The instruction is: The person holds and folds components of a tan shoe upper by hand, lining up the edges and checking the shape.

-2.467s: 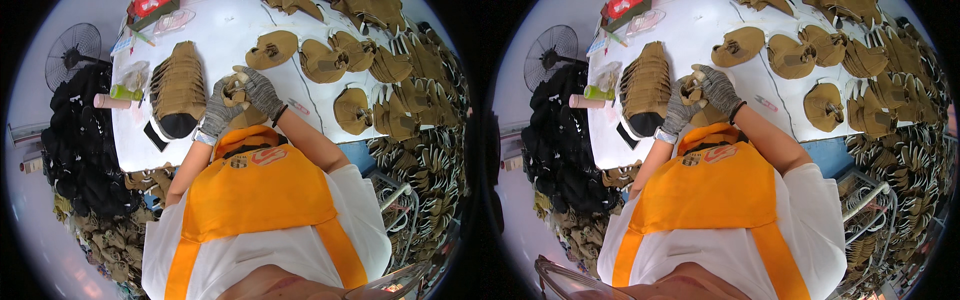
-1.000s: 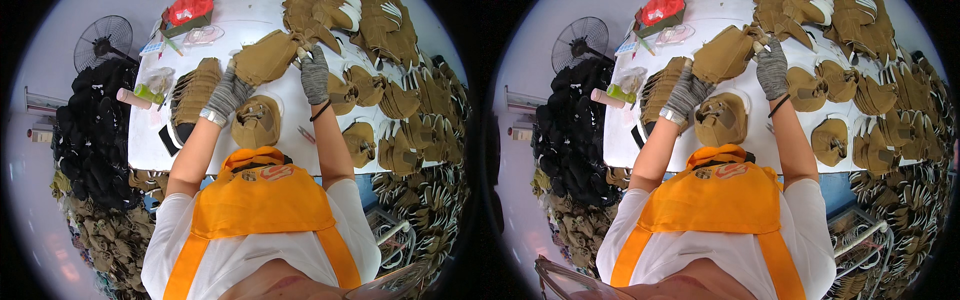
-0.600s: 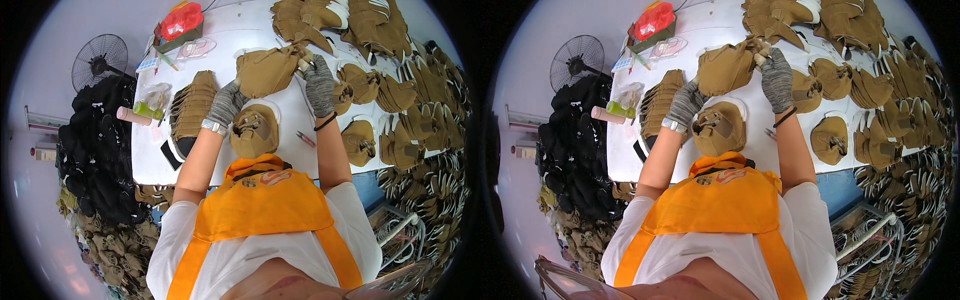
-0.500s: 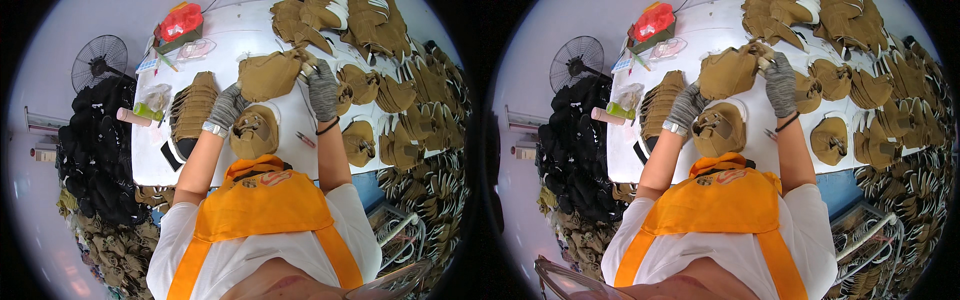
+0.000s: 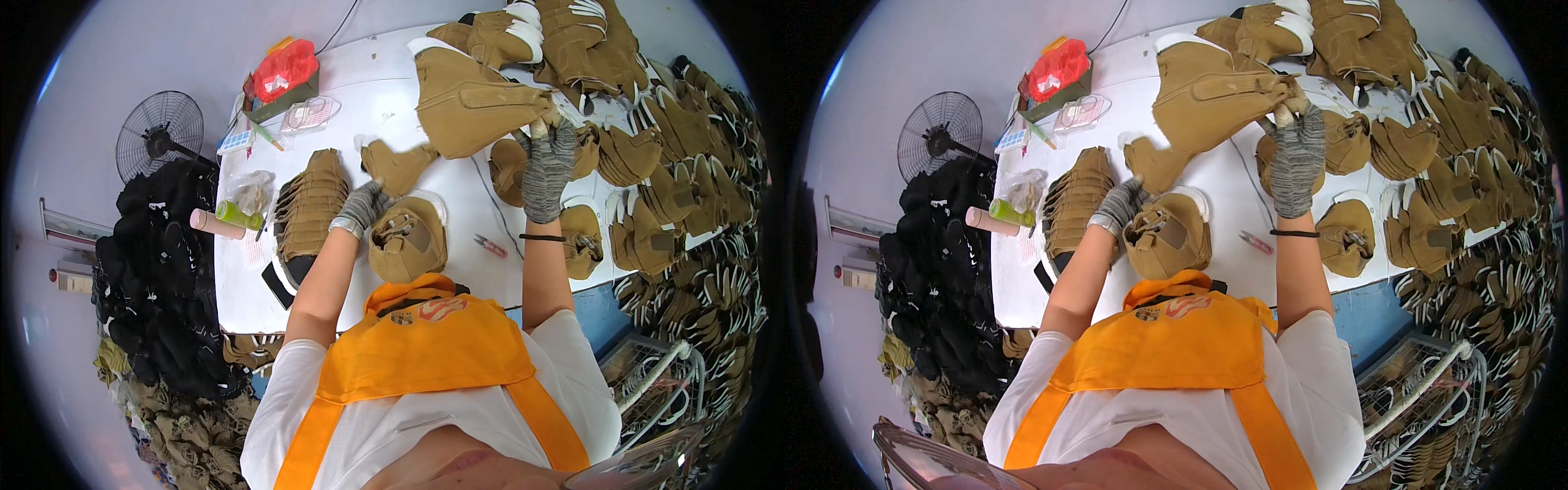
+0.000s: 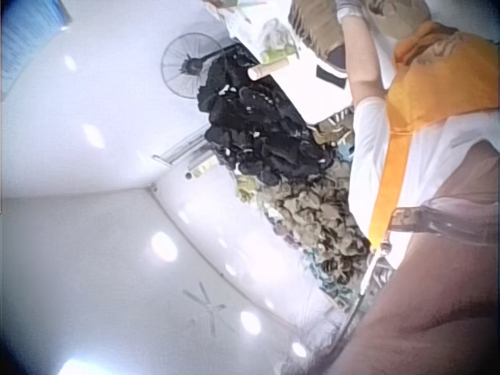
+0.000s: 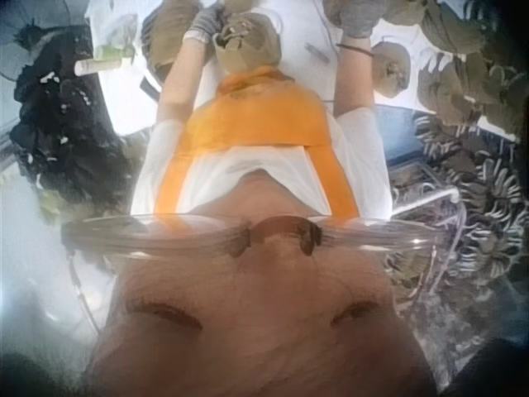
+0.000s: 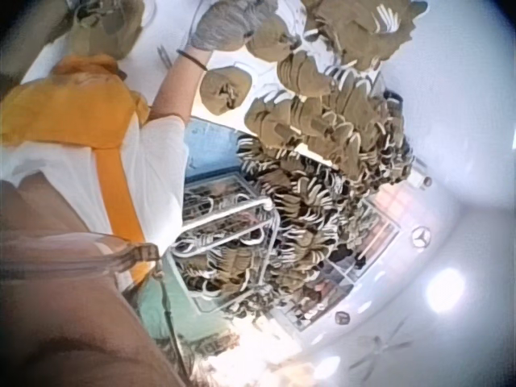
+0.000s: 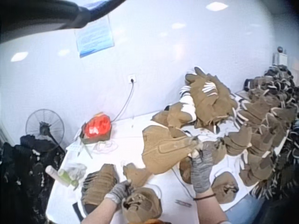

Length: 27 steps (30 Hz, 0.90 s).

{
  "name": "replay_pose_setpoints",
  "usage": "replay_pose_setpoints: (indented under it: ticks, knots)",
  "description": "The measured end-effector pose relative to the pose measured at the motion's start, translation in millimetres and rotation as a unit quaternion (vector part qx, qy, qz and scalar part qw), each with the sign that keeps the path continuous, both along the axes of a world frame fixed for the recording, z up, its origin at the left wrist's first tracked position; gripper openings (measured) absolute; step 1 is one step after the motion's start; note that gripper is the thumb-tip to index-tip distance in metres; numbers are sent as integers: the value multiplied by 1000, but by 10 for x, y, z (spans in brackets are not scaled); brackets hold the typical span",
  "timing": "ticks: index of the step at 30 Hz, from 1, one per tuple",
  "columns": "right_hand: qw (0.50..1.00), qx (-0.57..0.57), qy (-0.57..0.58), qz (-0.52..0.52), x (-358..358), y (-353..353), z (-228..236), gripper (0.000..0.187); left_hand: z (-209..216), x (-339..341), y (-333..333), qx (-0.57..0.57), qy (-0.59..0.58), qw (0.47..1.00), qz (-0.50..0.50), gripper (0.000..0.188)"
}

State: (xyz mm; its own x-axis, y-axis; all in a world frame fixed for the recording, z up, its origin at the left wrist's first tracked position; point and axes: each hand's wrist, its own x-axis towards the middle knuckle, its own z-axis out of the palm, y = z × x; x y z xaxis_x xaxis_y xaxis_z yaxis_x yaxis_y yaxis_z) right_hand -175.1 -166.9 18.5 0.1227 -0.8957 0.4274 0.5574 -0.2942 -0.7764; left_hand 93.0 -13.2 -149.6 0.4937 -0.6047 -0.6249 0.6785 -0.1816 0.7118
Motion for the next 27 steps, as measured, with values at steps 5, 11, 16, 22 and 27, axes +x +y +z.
replay_pose_setpoints:
  ticks: [5, 11, 16, 22, 27]
  knots:
    - [999, -43, 12, -16, -41, 156, 115, 14, 313, 1, -54, 100, -237, 965, -41, 63]
    - [971, -211, 112, -12, 28, 445, 211, 12, 1693, -686, 228, -377, -61, 910, -164, 71]
    - [962, -196, 186, 34, 73, 505, -2, 25, 2224, -1141, 551, -403, -123, 886, -192, 71]
    - [947, -186, 206, 161, 107, 740, 475, 37, 2103, -1115, 724, -308, -269, 905, -119, 61]
    - [953, -89, 213, 198, 92, 910, 391, 45, 1994, -1086, 790, -326, -228, 911, -111, 58]
